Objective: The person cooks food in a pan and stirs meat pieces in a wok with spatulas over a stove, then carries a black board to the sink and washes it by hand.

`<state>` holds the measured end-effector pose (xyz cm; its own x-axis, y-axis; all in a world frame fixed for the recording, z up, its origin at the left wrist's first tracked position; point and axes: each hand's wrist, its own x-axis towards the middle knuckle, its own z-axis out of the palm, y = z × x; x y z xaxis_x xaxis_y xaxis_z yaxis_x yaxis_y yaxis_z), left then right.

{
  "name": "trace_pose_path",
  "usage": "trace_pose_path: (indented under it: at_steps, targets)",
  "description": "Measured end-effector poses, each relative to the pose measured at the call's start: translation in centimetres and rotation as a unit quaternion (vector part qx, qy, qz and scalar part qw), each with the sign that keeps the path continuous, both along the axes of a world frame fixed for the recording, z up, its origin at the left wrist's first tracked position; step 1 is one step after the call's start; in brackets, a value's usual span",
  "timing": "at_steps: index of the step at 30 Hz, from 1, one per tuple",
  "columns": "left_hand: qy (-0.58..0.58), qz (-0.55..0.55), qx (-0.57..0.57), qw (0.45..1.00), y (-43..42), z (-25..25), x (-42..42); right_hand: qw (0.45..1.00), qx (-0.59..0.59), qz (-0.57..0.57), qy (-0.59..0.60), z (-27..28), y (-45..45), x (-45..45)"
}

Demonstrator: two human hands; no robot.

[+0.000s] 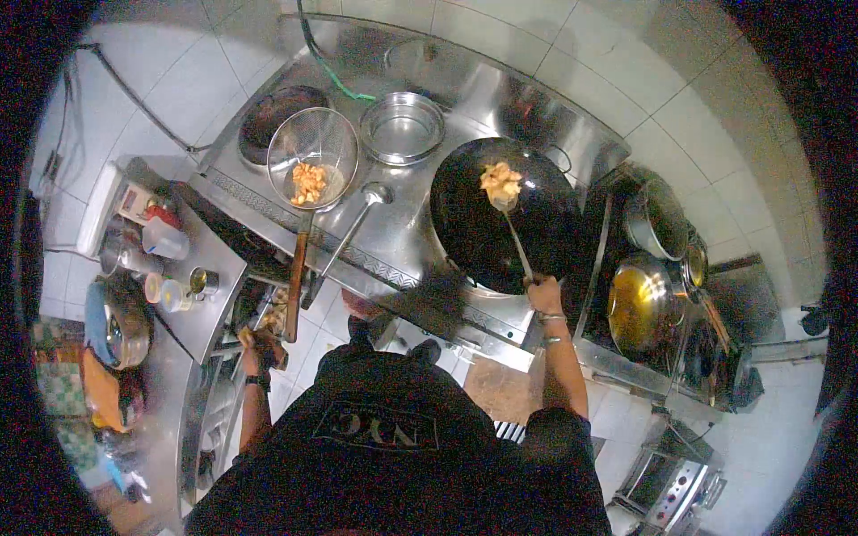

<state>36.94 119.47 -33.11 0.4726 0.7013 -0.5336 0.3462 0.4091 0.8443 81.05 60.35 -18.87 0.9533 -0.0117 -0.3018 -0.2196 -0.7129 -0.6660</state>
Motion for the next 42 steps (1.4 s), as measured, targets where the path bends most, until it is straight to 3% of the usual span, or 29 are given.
trace_pose_path:
  at_steps: [2,3,4,6,7,8,12,14,16,19,20,21,23,26,28,29,30,34,36,38,40,42]
  targets:
    - [0.032,0.066,0.081,0.994,1.0,0.8,-0.7,0.999,-0.028,0.016,-0.002,-6.2,-2.9,2.7]
    - [0.135,0.06,0.095,0.985,2.8,-0.5,-2.0,0.995,-0.07,0.017,-0.069,-7.3,-3.0,3.4]
    - [0.135,0.065,0.095,0.984,2.1,1.4,-1.7,0.985,-0.112,0.017,-0.133,-6.5,-2.2,3.3]
    - [0.091,0.138,0.166,0.972,1.0,5.3,-0.8,0.987,-0.131,0.009,-0.09,-4.9,-1.1,3.4]
    - [-0.032,0.194,0.109,0.974,2.1,3.0,-1.6,0.994,-0.096,-0.008,-0.045,-4.4,-0.7,3.7]
    - [-0.032,0.197,0.109,0.974,3.8,0.0,-3.4,0.998,-0.061,-0.026,0.001,-3.9,-0.5,3.8]
    - [-0.178,0.208,0.012,0.962,0.3,5.5,-0.5,0.994,-0.059,0.012,-0.092,-2.7,-0.4,2.2]
    - [-0.207,0.177,-0.016,0.962,-0.5,5.8,-0.2,0.963,-0.125,0.098,-0.219,-3.4,-2.4,1.3]
    - [-0.241,0.117,-0.051,0.962,-0.9,4.5,-0.7,0.979,-0.101,0.082,-0.156,-3.7,-4.4,0.1]
    - [-0.215,0.069,-0.143,0.964,-1.9,2.6,-1.4,0.985,-0.146,0.07,-0.061,-0.9,-6.1,-2.3]
    - [-0.202,0.044,-0.188,0.96,-2.1,1.7,-1.6,0.979,-0.133,0.107,-0.108,-1.5,-8.4,-2.7]
    - [-0.101,0.076,-0.214,0.969,-1.4,-1.3,-1.9,0.975,-0.126,0.128,-0.131,-1.3,-8.8,-3.4]
    - [-0.117,0.04,-0.236,0.964,-3.0,-0.6,-0.9,0.961,-0.131,0.18,-0.165,0.7,-9.2,-4.8]
    - [-0.113,0.073,-0.28,0.95,-4.2,-1.4,0.6,0.963,-0.136,0.147,-0.182,8.8,-4.7,-6.7]
    - [-0.116,0.037,-0.286,0.951,-5.1,0.3,2.2,0.969,-0.185,0.146,-0.075,13.9,-0.8,-7.0]
    - [-0.093,0.026,-0.268,0.959,-5.9,4.2,4.0,0.962,-0.177,0.177,-0.112,15.1,0.4,-7.0]
    - [-0.069,0.013,-0.25,0.966,-6.2,8.2,5.4,0.953,-0.168,0.205,-0.149,15.6,1.6,-6.8]
    - [-0.111,-0.035,-0.281,0.952,-5.3,4.9,5.4,0.984,-0.085,0.157,-0.014,15.4,6.8,-4.3]
    - [-0.064,-0.055,-0.159,0.984,-5.6,4.5,5.4,0.97,-0.033,0.233,-0.066,14.5,10.9,-2.7]
    - [-0.061,-0.029,-0.176,0.982,-5.6,5.9,5.2,0.951,-0.112,0.275,-0.084,16.9,17.9,-2.4]
    - [-0.066,-0.045,-0.175,0.981,-5.8,7.6,5.1,0.884,-0.135,0.354,-0.274,14.5,22.1,-1.2]
    - [-0.066,-0.043,-0.161,0.984,-5.9,7.4,4.7,0.892,-0.181,0.348,-0.225,14.7,27.2,-1.3]
